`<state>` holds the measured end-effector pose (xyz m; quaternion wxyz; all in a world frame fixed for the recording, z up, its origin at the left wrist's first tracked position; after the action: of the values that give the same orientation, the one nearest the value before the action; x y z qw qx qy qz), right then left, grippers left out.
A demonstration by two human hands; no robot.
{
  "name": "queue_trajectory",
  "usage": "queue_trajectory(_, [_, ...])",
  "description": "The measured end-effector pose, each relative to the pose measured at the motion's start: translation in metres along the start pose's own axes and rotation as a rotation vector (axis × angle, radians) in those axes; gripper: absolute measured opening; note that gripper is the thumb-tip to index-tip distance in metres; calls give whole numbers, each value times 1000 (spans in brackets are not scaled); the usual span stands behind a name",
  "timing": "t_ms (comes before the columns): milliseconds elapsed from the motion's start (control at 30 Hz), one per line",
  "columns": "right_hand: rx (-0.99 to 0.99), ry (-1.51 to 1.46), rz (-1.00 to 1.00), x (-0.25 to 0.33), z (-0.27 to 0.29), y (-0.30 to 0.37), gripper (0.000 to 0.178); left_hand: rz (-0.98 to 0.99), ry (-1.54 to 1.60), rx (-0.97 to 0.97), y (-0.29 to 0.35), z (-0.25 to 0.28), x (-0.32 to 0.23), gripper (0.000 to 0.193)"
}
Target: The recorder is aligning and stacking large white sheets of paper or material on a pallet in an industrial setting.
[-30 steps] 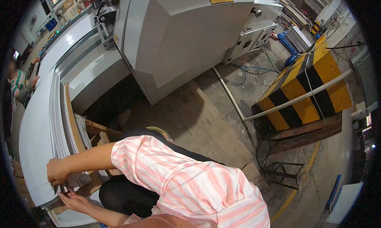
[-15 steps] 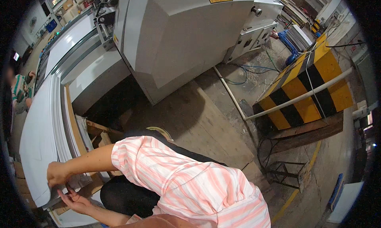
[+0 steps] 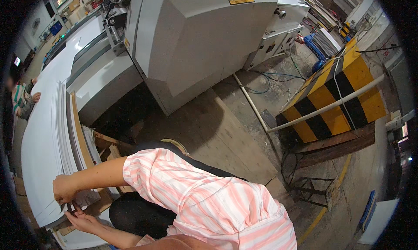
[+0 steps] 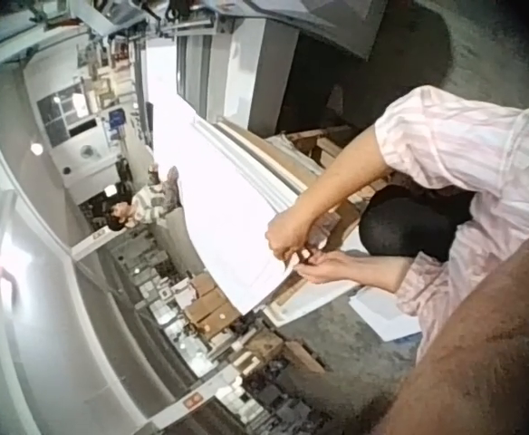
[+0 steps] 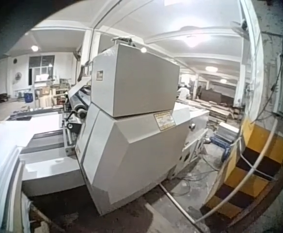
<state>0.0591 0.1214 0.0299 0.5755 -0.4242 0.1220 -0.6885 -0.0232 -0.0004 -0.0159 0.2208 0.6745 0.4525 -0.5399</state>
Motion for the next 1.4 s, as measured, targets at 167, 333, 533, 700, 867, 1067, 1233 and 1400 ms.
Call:
queue_trajectory(167, [96, 25, 2, 7, 7, 2, 30, -40, -13, 2, 1, 5, 4, 34])
queue_trajectory(333, [30, -97, 188, 20, 12, 2, 31, -91, 99, 120, 4, 7, -8, 37])
queue_trajectory(533, [-267, -462, -70, 4, -3, -4, 27, -52, 122, 199, 10, -1, -3, 39])
queue_trajectory(700, [-524, -748, -291, 12, 7, -14, 23, -83, 76, 182, 19, -12, -16, 41])
queue_trajectory(867, [-172, -221, 32, 21, 5, -7, 17, -109, -104, -72, -6, 6, -6, 45])
queue_trajectory(1067, [59, 85, 2, 0, 2, 3, 23, -1, 37, 72, 1, 6, 6, 39])
queue_trajectory(1233, [105, -79, 66, 16, 10, 2, 27, -56, 87, 140, -5, 21, 3, 35])
queue_trajectory(1400, [-98, -141, 225, 4, 5, 4, 27, 7, 188, 74, 19, -15, -15, 34])
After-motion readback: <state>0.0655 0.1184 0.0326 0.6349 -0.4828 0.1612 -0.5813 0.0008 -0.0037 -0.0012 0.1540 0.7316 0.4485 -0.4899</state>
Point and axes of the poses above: each hand's wrist, its own y-axis away from the middle knuckle, its own z-axis out of the back of the hand, x = y × z, the point moved 1 cm from there along -y, towards the middle knuckle, and after that the axes turned 2 degrees about -z, right-handed, at the moved point
